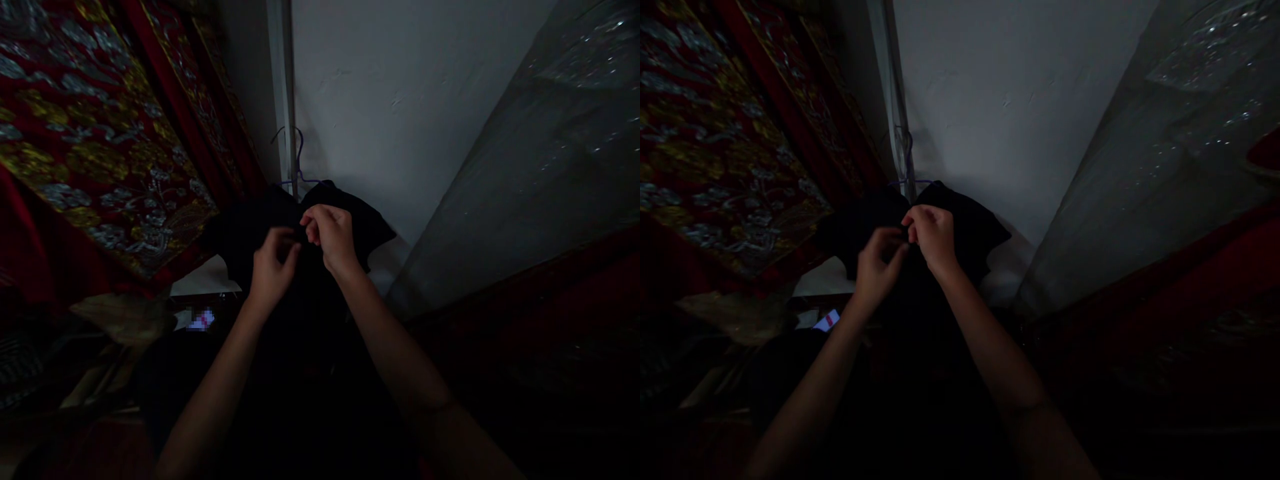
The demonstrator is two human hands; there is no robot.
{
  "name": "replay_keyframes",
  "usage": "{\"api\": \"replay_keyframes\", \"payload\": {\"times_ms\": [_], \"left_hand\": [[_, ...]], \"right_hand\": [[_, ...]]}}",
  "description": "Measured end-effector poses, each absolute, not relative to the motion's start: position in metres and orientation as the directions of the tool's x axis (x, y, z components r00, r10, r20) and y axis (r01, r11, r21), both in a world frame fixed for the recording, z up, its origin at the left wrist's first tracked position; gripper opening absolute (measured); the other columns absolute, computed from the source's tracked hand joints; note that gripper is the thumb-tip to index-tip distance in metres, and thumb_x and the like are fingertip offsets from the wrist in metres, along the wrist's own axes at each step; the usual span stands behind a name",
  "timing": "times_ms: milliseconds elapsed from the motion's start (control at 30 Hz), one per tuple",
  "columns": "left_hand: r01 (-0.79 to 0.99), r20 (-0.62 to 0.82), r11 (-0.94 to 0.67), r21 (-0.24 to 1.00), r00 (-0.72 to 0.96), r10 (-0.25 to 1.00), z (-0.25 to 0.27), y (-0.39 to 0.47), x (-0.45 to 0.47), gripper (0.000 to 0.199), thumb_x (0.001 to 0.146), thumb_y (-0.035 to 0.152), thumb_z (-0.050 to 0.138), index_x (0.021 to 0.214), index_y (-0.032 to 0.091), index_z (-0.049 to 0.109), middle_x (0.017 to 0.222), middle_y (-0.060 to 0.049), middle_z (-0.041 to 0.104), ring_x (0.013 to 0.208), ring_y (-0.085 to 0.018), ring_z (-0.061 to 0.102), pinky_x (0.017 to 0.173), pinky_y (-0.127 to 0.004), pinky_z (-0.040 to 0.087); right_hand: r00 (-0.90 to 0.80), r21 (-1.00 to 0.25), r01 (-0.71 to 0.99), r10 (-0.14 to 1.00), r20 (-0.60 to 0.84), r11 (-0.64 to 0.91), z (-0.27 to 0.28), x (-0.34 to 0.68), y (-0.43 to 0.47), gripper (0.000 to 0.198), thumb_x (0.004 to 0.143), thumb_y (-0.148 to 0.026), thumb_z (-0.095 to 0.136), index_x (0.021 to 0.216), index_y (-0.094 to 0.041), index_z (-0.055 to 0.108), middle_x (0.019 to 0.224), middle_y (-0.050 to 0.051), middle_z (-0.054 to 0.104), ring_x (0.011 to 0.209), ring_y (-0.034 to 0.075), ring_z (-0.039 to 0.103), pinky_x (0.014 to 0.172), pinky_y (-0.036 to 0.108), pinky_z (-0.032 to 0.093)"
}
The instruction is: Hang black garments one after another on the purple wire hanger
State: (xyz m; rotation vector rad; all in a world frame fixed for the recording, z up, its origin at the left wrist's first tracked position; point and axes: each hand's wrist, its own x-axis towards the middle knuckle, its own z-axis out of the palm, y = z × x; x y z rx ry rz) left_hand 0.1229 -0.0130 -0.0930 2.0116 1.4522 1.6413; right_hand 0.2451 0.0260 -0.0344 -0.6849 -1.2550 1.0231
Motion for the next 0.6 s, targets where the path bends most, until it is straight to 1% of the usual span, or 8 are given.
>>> {"api": "replay_keyframes", "payload": {"times_ms": [33,67,167,233,333,467,533,600], "left_hand": [[0.556,0.741,-0.579,0.596,-0.103,0.664,-0.074,-0.013,0.124,0.036,0.094,0.022,0.06,0.129,0.021,0.054,0.095,-0.002,0.071,0.085,-0.016,0.069,0.078,-0.027,0.051],[0.57,0.792,-0.619,0.541,-0.095,0.604,-0.058,-0.012,0.124,0.036,0.096,0.023,0.059,0.131,0.021,0.054,0.095,-0.002,0.071,0.085,-0.015,0.068,0.078,-0.027,0.051],[0.655,0.837,-0.645,0.394,0.035,0.547,-0.024,-0.006,0.122,0.013,0.097,0.024,0.057,0.104,0.018,0.067,0.09,-0.003,0.072,0.083,-0.016,0.067,0.077,-0.027,0.049],[0.712,0.832,-0.622,0.326,0.096,0.546,-0.017,-0.002,0.119,0.011,0.095,0.022,0.058,0.089,0.018,0.066,0.085,-0.003,0.071,0.08,-0.017,0.066,0.075,-0.027,0.048],[0.768,0.835,-0.581,0.27,0.114,0.538,-0.019,0.001,0.116,0.008,0.093,0.021,0.06,0.087,0.018,0.064,0.083,-0.003,0.069,0.078,-0.017,0.064,0.074,-0.027,0.047],[0.786,0.869,-0.558,0.266,0.055,0.491,-0.019,-0.003,0.113,0.01,0.096,0.023,0.058,0.091,0.017,0.064,0.087,-0.003,0.067,0.082,-0.016,0.063,0.078,-0.026,0.046],[0.778,0.897,-0.544,0.314,-0.056,0.438,-0.016,-0.004,0.102,0.013,0.098,0.026,0.056,0.096,0.016,0.064,0.09,-0.002,0.066,0.085,-0.016,0.061,0.081,-0.027,0.046],[0.726,0.894,-0.542,0.424,-0.238,0.379,-0.016,-0.001,0.077,0.016,0.099,0.028,0.057,0.098,0.014,0.065,0.091,-0.001,0.064,0.087,-0.015,0.059,0.085,-0.027,0.045]], "right_hand": [[-0.018,-0.869,-0.221,0.889,0.458,0.443,-0.034,0.246,0.025,0.026,0.081,-0.023,0.052,0.057,-0.017,0.06,0.042,-0.005,0.047,0.037,0.006,0.039,0.041,0.019,0.027],[-0.029,-0.862,-0.201,0.877,0.48,0.465,-0.034,0.247,0.025,0.026,0.082,-0.024,0.052,0.058,-0.018,0.06,0.042,-0.005,0.047,0.038,0.006,0.04,0.042,0.019,0.028],[-0.035,-0.84,-0.155,0.847,0.531,0.52,-0.033,0.249,0.022,0.026,0.083,-0.024,0.052,0.059,-0.018,0.06,0.044,-0.005,0.048,0.039,0.006,0.042,0.044,0.02,0.031],[-0.026,-0.83,-0.13,0.835,0.55,0.543,-0.035,0.249,0.023,0.024,0.082,-0.023,0.053,0.06,-0.018,0.059,0.044,-0.005,0.048,0.04,0.007,0.043,0.045,0.02,0.031],[-0.03,-0.82,-0.093,0.822,0.569,0.564,-0.044,0.244,0.029,0.025,0.082,-0.023,0.053,0.058,-0.019,0.057,0.044,-0.006,0.047,0.042,0.008,0.043,0.046,0.022,0.031],[0.029,-0.865,-0.012,0.865,0.502,0.502,-0.075,0.234,0.041,0.03,0.082,-0.026,0.055,0.053,-0.019,0.053,0.046,-0.006,0.045,0.046,0.008,0.041,0.048,0.023,0.028],[0.023,-0.911,0.026,0.911,0.412,0.411,-0.097,0.233,0.041,0.03,0.08,-0.025,0.054,0.051,-0.019,0.053,0.044,-0.006,0.043,0.046,0.009,0.04,0.049,0.023,0.027],[-0.021,-0.943,0.024,0.943,0.332,0.333,-0.119,0.236,0.034,0.027,0.078,-0.024,0.053,0.051,-0.02,0.053,0.043,-0.007,0.042,0.045,0.009,0.039,0.049,0.023,0.027]]}}
